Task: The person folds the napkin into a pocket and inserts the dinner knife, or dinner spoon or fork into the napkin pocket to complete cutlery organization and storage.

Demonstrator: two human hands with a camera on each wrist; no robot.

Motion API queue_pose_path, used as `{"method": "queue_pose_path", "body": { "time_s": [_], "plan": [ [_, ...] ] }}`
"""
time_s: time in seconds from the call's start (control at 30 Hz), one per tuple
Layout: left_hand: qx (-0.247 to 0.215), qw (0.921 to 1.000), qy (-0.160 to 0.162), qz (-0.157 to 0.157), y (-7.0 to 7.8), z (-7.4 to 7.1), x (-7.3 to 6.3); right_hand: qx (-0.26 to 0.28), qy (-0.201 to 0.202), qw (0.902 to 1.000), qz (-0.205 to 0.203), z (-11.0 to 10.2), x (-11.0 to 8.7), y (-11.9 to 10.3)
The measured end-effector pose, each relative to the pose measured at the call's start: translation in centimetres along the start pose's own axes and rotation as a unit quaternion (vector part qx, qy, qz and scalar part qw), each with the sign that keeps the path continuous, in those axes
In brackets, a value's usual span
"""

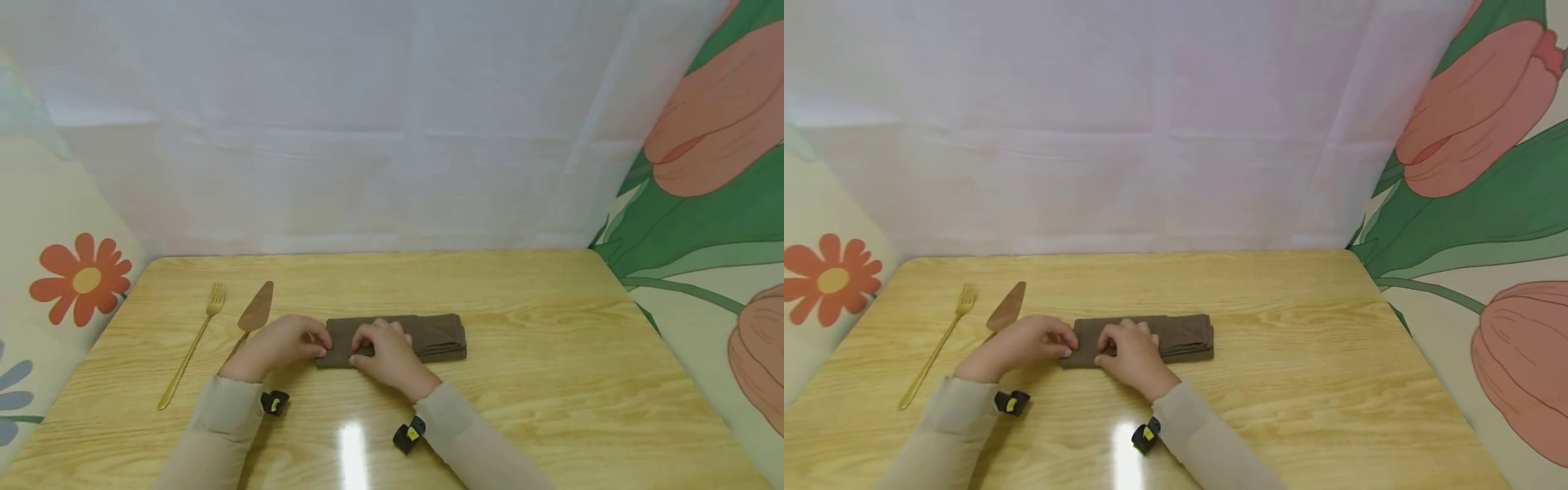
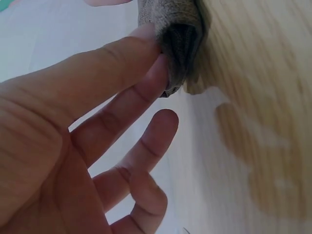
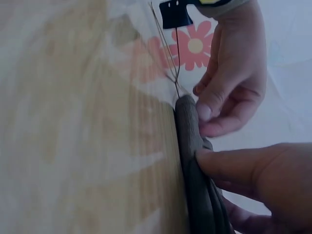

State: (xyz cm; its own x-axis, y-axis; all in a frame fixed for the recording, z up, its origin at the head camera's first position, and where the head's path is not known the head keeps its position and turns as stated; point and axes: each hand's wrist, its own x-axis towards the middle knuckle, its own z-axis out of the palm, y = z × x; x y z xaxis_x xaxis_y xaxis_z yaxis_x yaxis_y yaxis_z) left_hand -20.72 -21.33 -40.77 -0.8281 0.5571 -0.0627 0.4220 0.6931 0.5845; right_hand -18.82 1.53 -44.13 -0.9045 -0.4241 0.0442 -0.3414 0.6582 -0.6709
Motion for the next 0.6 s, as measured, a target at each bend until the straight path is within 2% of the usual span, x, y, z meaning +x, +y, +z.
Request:
{"method": "queue_pose_path", "body": {
  "time_s": [0.2, 0.33, 0.47, 0.6],
  "plan": [
    [0.016, 0.9996, -0.006, -0.024, 0.1, -0.1, 0.1, 0.018, -0.022, 0.9996, 0.006, -0.8, 0.4, 0.4],
    [0.026, 0.9992, -0.004, -0.03, 0.1, 0.0, 0.1, 0.002, -0.023, 0.9997, 0.006, -0.8, 0.5, 0.5],
    [0.028, 0.999, -0.003, -0.034, 0.3, 0.1, 0.0, -0.063, -0.022, 0.9978, 0.007, -1.2, 0.1, 0.1],
    [0.022, 0.9991, -0.007, -0.036, 0.6, 0.2, 0.1, -0.127, -0.016, 0.9918, 0.001, -2.5, -0.8, -0.2]
  ]
}}
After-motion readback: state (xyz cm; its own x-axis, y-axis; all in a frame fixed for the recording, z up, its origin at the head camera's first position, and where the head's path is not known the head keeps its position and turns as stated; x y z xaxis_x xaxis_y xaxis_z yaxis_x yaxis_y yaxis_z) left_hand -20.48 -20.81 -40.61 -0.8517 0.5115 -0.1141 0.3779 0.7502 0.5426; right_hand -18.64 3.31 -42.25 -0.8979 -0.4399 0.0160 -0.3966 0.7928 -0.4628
